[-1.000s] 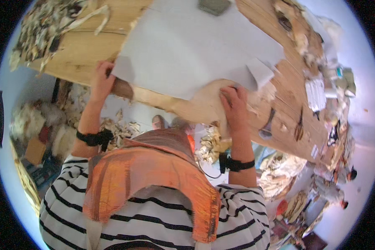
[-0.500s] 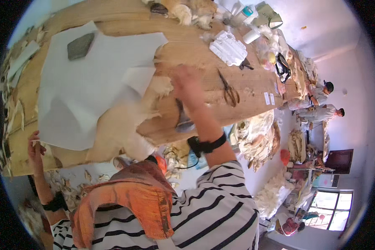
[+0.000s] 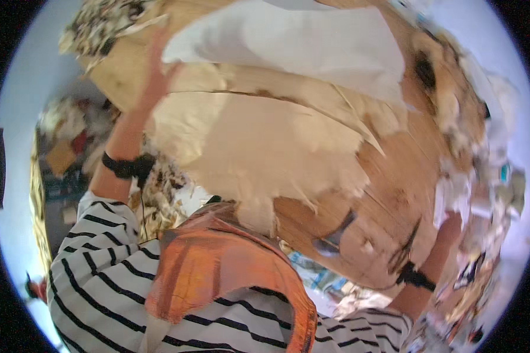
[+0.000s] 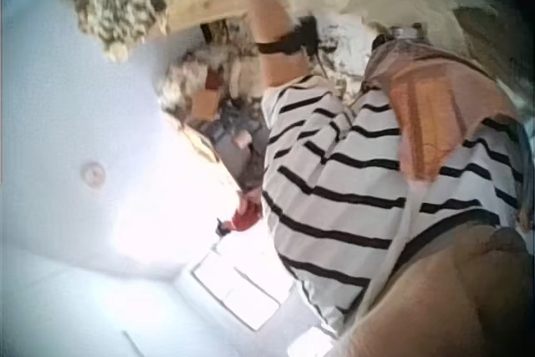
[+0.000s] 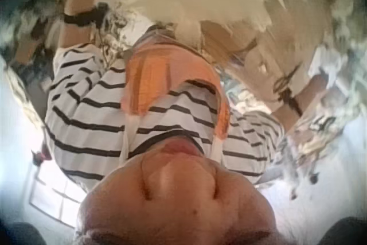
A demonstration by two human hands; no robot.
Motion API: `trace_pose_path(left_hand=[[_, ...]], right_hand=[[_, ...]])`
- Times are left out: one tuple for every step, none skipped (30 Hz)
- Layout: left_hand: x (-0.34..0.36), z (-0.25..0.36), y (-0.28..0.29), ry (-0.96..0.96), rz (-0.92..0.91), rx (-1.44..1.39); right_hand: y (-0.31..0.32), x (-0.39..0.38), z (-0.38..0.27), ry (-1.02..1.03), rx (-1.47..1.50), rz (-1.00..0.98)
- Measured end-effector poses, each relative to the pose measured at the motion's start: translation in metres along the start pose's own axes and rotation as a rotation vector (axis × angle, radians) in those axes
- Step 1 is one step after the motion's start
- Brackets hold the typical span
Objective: The recorder uses a needle and thread to sew together pieces of fur and leather on a workshop table.
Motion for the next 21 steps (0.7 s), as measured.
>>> trace_pose_path(left_hand=[[-0.033, 0.01, 0.021, 0.203, -0.228, -0.058], [-0.058, 0.031, 0.021, 0.207, -0.347, 0.015], [-0.08, 0.051, 0.011, 0.207, -0.471, 0.064], [-0.096, 0.068, 0.004, 0.118, -0.489, 0.127], [-0.106, 0.08, -0.001, 0.032, -0.509, 0.193], [-0.108, 0.085, -0.004, 0.043, -0.501, 0.2], [-0.108, 0.086, -0.003, 0.067, -0.507, 0.16], [-0.108, 0.081, 0.0, 0.087, -0.507, 0.113], [-0.107, 0.067, 0.008, 0.095, -0.497, 0.12], [-0.102, 0.046, 0.017, 0.156, -0.422, 0.065], [-0.099, 0.026, 0.026, 0.222, -0.348, 0.018], [-0.092, 0.015, 0.024, 0.224, -0.339, -0.015], [-0.089, -0.003, 0.04, 0.282, -0.3, 0.083], [-0.078, -0.007, 0.038, 0.304, -0.258, 0.108], [-0.083, -0.016, 0.045, 0.321, -0.251, 0.119], [-0.084, -0.019, 0.044, 0.331, -0.28, 0.121], [-0.086, -0.023, 0.042, 0.34, -0.311, 0.123], [-0.087, -0.027, 0.043, 0.345, -0.307, 0.116], [-0.087, -0.026, 0.041, 0.324, -0.284, 0.101], [-0.089, -0.027, 0.042, 0.311, -0.262, 0.098], [-0.089, -0.027, 0.042, 0.32, -0.263, 0.085]], right_hand=[[-0.01, 0.038, -0.065, -0.047, 0.025, -0.275], [0.003, 0.053, -0.069, -0.047, 0.02, -0.303], [0.021, 0.063, -0.067, -0.033, 0.053, -0.15], [0.036, 0.077, -0.07, -0.05, 0.079, -0.076], [0.052, 0.091, -0.074, -0.065, 0.109, -0.006], [0.066, 0.108, -0.088, -0.053, 0.112, 0.003], [0.095, 0.137, -0.131, -0.002, 0.317, 0.064], [0.132, 0.164, -0.178, 0.049, 0.514, 0.124], [0.169, 0.184, -0.226, 0.12, 0.57, 0.153], [0.21, 0.197, -0.278, 0.19, 0.617, 0.18], [0.239, 0.206, -0.337, 0.154, 0.722, 0.129], [0.277, 0.204, -0.383, 0.102, 0.788, 0.073], [0.317, 0.203, -0.45, 0.352, 0.939, 0.079], [0.273, 0.211, -0.481, 0.403, 1.07, 0.001], [0.326, 0.204, -0.546, 0.601, 1.096, 0.058], [0.33, 0.201, -0.596, 0.736, 1.036, 0.004], [0.34, 0.197, -0.639, 0.815, 1.056, 0.005], [0.357, 0.197, -0.672, 0.89, 1.034, 0.068], [0.369, 0.196, -0.696, 0.957, 1.003, 0.127], [0.373, 0.199, -0.719, 0.964, 0.998, 0.118], [0.377, 0.2, -0.736, 0.997, 0.942, 0.141]])
Point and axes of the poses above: each hand's wrist, its own x-axis towards the middle knuckle, its own y-axis out of the back of the hand, z = x × y, the point moved 6 cm from there along x, towards the middle knuckle, and after that the axes turned 10 degrees about z, right-handed, at the moved point
